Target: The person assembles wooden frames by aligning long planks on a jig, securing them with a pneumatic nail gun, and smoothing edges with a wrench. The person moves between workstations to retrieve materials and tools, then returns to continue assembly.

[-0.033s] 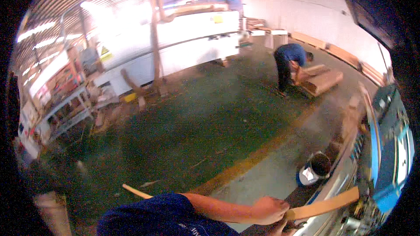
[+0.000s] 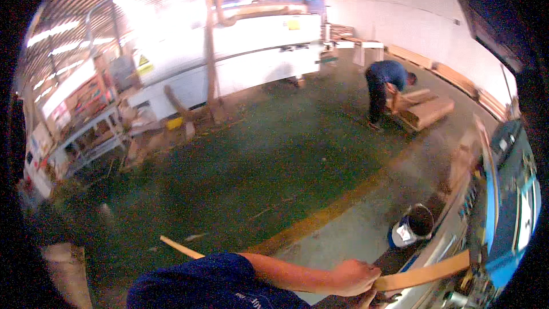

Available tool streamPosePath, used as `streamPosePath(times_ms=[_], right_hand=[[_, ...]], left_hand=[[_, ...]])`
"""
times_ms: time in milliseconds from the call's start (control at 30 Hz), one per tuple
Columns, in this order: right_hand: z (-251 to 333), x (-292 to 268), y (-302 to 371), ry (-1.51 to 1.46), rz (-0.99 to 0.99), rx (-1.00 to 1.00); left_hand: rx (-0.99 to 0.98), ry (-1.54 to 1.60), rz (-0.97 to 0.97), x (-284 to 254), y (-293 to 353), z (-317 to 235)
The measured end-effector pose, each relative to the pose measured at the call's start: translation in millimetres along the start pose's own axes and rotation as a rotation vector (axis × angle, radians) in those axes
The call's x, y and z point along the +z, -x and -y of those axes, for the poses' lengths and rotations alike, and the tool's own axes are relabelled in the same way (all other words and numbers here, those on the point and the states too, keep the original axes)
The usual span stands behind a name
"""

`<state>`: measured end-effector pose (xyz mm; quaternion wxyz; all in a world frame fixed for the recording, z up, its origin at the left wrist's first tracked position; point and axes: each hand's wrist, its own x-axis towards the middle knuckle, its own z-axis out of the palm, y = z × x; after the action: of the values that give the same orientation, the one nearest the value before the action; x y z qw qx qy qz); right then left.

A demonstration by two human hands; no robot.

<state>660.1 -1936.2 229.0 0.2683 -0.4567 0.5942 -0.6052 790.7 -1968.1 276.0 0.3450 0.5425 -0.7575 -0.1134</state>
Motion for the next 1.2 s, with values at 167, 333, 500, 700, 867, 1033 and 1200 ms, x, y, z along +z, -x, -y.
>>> streamPosePath(times_ms=[167,333,500,700,867,1033,1200], right_hand=[[2,17,-10,-0.039,0.076,-0.027],[-3,27,-11,-0.334,0.276,0.209],[-29,44,-12,-0.658,0.443,0.255],[-36,49,-17,-0.564,0.558,-0.035],[-18,50,4,-0.307,0.427,0.126],[7,42,-1,-0.271,0.322,0.157],[23,39,10,-0.321,0.325,0.178]], left_hand=[[-0.089,0.007,-0.049,-2,-7,11],[-0.114,-0.075,-0.065,-20,4,17],[-0.06,-0.147,-0.145,-16,14,34],[-0.246,-0.013,0.176,-53,8,23],[-0.035,-0.366,-0.04,-31,30,45],[-0.03,-0.218,-0.088,-34,10,37],[-0.047,-0.236,-0.055,-33,18,39]])
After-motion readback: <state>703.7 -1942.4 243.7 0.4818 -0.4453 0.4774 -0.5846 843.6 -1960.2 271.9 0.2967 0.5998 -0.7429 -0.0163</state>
